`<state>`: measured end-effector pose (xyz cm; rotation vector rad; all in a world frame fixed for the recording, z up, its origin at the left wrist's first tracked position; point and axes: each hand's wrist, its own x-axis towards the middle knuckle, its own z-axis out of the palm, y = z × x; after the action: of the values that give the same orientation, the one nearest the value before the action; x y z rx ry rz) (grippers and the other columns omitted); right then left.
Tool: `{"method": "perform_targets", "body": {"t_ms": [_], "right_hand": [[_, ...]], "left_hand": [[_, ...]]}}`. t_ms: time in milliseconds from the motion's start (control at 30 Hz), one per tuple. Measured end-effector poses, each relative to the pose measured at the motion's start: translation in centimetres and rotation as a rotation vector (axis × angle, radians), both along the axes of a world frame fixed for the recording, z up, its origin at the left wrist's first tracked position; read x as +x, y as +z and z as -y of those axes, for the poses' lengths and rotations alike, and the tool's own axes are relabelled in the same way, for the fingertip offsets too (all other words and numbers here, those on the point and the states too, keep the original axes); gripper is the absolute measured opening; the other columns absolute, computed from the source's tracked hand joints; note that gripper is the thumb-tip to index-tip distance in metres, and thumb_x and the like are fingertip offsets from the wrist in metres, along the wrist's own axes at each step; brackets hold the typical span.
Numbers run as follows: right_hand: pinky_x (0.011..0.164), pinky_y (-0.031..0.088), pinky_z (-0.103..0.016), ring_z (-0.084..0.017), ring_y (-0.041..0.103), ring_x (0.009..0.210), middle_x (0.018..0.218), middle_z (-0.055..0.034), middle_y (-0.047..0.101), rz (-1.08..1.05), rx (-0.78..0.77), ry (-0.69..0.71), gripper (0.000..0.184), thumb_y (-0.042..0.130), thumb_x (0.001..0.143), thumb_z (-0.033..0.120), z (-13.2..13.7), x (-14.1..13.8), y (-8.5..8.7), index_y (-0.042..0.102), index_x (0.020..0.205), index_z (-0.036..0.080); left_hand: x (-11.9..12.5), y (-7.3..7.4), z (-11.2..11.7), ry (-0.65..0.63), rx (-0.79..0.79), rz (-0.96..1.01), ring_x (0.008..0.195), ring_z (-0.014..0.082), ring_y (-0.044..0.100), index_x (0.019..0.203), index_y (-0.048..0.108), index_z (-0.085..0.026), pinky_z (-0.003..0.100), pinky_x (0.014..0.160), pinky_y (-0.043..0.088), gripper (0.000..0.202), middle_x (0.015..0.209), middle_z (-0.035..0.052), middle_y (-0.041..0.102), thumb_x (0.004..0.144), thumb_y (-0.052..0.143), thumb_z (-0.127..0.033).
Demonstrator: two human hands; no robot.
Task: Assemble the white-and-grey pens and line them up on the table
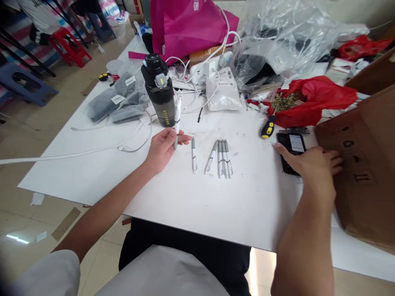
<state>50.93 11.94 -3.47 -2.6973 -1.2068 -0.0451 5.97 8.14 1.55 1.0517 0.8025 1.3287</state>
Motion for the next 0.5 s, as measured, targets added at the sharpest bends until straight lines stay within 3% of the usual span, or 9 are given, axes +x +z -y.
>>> {"method": "perform_targets", "body": {"t_ms": [67, 167, 367, 500], "right_hand": [[0.122, 0.035, -0.066, -0.057, 0.044, 0.151, 0.157, -0.0449, 0.047, -0.064, -0.042, 0.001, 0.111, 0.074, 0.079, 0.087, -0.1, 0.2, -0.1, 0.065, 0.149, 0.0], [0.12, 0.04, -0.064, -0.054, 0.05, 0.146, 0.151, -0.0394, 0.055, -0.1, 0.013, 0.038, 0.102, 0.078, 0.075, 0.081, -0.4, 0.0, 0.2, 0.067, 0.145, 0.007], [0.118, 0.045, -0.062, -0.05, 0.054, 0.144, 0.152, -0.0339, 0.057, -0.122, -0.003, 0.032, 0.108, 0.081, 0.068, 0.08, -0.8, 0.5, 0.2, 0.061, 0.151, 0.013], [0.108, 0.053, -0.063, -0.05, 0.062, 0.132, 0.139, -0.0314, 0.065, -0.022, 0.031, 0.083, 0.103, 0.077, 0.07, 0.084, -1.0, 2.3, -1.3, 0.065, 0.145, 0.015]], "left_hand": [[-0.2, 0.1, -0.2, -0.086, -0.087, 0.139, 0.094, 0.021, 0.08, 0.102, 0.076, -0.018, 0.036, 0.093, 0.056, 0.047, 0.105, 0.0106, 0.086, 0.095, 0.08, -0.064], [-0.2, 0.2, -0.1, -0.177, -0.162, 0.24, 0.092, 0.0191, 0.078, 0.103, 0.078, -0.017, 0.034, 0.091, 0.056, 0.043, 0.103, 0.0098, 0.086, 0.096, 0.081, -0.059], [0.1, 0.0, 0.4, -0.267, -0.202, 0.224, 0.093, 0.0212, 0.078, 0.104, 0.078, -0.016, 0.035, 0.09, 0.056, 0.044, 0.099, 0.0115, 0.085, 0.094, 0.082, -0.059], [0.3, 0.0, 0.6, -0.315, -0.209, 0.191, 0.093, 0.0217, 0.078, 0.104, 0.078, -0.016, 0.036, 0.091, 0.056, 0.048, 0.099, 0.0123, 0.085, 0.091, 0.084, -0.061]]}}
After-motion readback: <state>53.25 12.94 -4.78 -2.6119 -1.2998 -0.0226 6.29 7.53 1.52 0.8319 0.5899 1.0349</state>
